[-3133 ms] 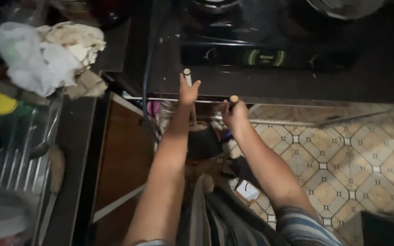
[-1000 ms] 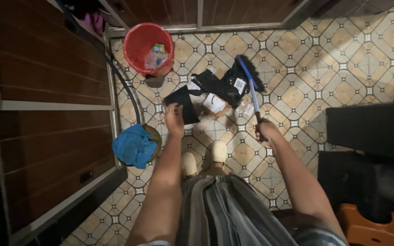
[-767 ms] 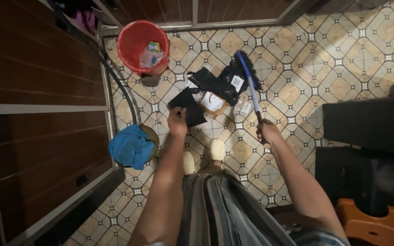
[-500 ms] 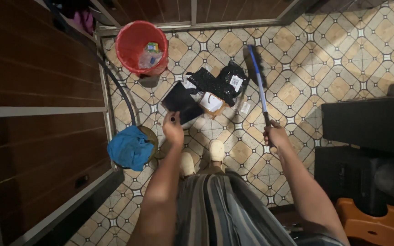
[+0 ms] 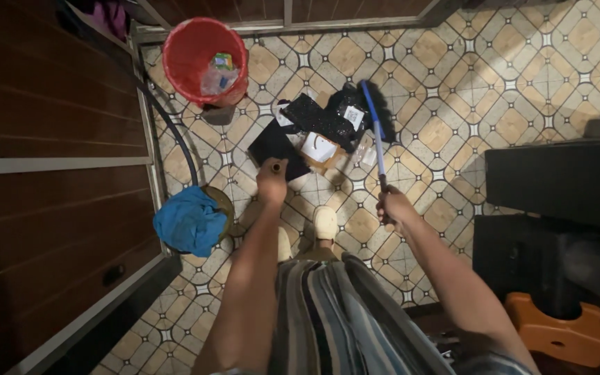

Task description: The person sweeps the floor using a broom, moving debris into a pile and then across various tiled rooms.

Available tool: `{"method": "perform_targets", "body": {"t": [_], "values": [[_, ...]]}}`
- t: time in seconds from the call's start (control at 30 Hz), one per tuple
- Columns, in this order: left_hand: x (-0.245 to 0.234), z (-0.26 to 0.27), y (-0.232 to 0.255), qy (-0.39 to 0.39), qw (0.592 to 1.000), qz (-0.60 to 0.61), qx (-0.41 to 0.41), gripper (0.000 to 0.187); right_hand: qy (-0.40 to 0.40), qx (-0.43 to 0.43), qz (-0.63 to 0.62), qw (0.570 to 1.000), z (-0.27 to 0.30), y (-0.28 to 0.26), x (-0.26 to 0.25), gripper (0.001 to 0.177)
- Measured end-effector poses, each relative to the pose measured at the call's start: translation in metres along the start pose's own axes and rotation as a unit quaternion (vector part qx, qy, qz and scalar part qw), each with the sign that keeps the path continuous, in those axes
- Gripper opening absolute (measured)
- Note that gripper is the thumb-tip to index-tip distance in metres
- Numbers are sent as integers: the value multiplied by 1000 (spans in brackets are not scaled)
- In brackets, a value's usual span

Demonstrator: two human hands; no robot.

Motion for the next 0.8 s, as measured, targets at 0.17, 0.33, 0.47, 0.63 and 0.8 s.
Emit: {"method": "perform_targets", "body": {"t": [0.17,0.33,0.47,0.63,0.8], "values": [[15,-5,9,-22,1000,-10,-2,28,-37,20,-34,999,38,-5,12,44],[30,-5,-12,-19,999,35,23,27,-79,58,-101,990,57,0,-4,53],[40,-7,-42,8,999,31,41,29,-88,68,-98,989,78,5,-25,55],[45,-8,-79,33,997,17,67,46,-139,95,-91,982,108,14,-42,47],[55,-2,-105,-100,994,-32,-16,45,-158,93,-58,981,141,28,-38,45]]}}
Point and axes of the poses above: each hand's wrist, its own z-axis away from the middle knuckle, its own x-axis out of the palm, y = z × x, the point moved 7 cm from there along -z, towards the middle knuckle, and after that the axes turned 9 degrees about x, right-handed, at the moved point
